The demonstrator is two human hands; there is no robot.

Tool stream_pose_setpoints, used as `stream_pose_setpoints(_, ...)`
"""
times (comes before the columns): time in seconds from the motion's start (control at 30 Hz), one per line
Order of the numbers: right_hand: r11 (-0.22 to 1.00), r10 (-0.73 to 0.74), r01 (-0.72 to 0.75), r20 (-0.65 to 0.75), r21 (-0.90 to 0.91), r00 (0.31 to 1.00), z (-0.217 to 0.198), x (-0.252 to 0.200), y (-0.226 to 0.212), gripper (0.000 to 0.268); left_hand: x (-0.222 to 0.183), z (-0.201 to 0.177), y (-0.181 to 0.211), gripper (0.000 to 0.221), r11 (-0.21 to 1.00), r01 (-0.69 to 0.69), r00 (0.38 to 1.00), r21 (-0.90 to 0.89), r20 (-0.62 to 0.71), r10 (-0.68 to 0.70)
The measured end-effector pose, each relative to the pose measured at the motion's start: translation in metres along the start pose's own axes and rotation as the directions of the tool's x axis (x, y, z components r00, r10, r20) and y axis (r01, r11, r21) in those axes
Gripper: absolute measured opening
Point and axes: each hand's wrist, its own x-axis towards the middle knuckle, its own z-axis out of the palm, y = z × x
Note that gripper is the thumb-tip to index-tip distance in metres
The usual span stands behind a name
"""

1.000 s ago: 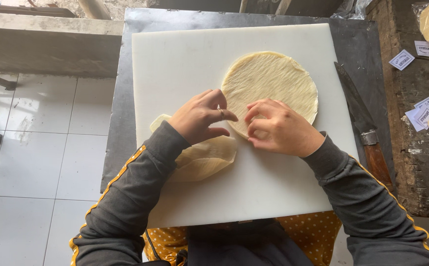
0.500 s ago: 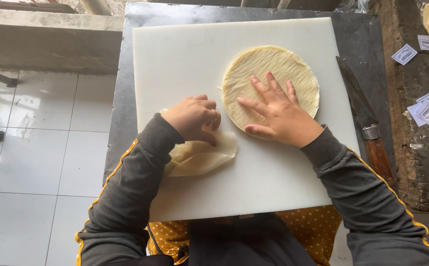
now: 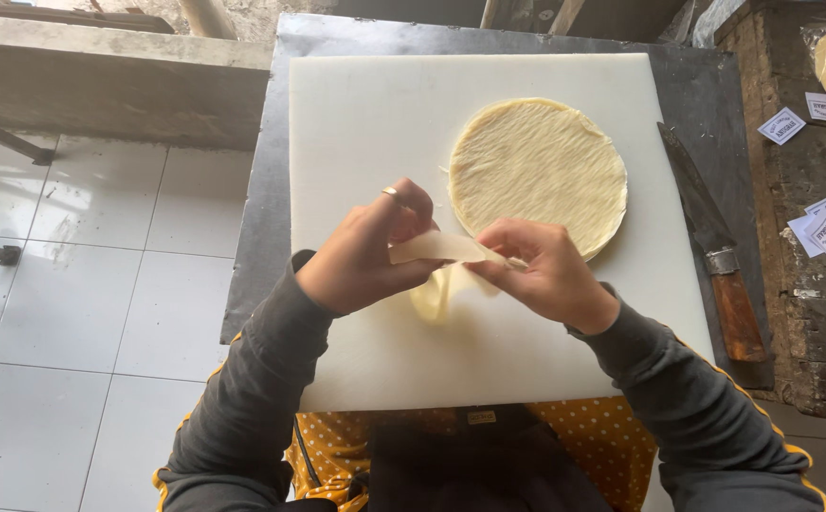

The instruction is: The person separates thin round dough sheets, stacks them, and uses a knife to cut the stack into quarters. The cut pieces are then placed into a clear plastic bag and set aside.

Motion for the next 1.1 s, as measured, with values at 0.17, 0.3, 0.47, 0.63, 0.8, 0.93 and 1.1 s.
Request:
stream_pose_setpoints(0.17, 0.986, -0.169, 0.168, -0.055, -0.014, 0.984, -0.010, -0.014, -0.012, 0.017, -0.009, 0.000, 0.027, 0.050, 0.893, 0.215, 0.972, -0.395, -0.003, -0.235)
stream_pose_setpoints(0.3, 0.945, -0.275, 0.214, -0.254, -0.246, 0.927, -0.015, -0.023, -0.013, 0.013, -0.008, 0.003, 0.041, 0.019, 0.982, 0.169, 0.967, -0.087, -0.177, -0.182)
stream_pose_setpoints(0.47, 0.860, -0.426, 0.270, -0.317, -0.433, 0.848, -0.044, -0.036, -0.012, 0.014, 0.002, 0.000, 0.061, 0.013, 0.994, -0.089, 0.976, 0.065, -0.193, 0.100)
stream_pose_setpoints(0.63, 0.765, -0.532, 0.251, -0.362, -0.592, 0.766, -0.083, -0.054, -0.014, 0.018, 0.015, 0.014, 0.070, 0.012, 0.950, -0.174, 0.934, 0.259, -0.262, 0.242)
stream_pose_setpoints(0.8, 0.736, -0.355, 0.032, -0.346, -0.676, 0.868, -0.126, -0.028, -0.004, 0.025, 0.072, 0.027, 0.018, 0.008, 0.894, -0.232, 0.888, 0.384, -0.290, 0.356)
stream_pose_setpoints(0.93, 0.784, -0.072, -0.169, -0.359, -0.597, 0.931, -0.134, 0.032, 0.043, 0.025, 0.135, 0.035, -0.069, 0.014, 0.938, -0.003, 0.936, 0.346, -0.330, 0.124)
stream_pose_setpoints(1.1, 0.787, 0.029, -0.224, -0.328, -0.575, 0.944, -0.140, 0.042, 0.089, 0.037, 0.140, 0.032, -0.137, 0.033, 0.952, 0.231, 0.951, 0.203, -0.254, -0.176)
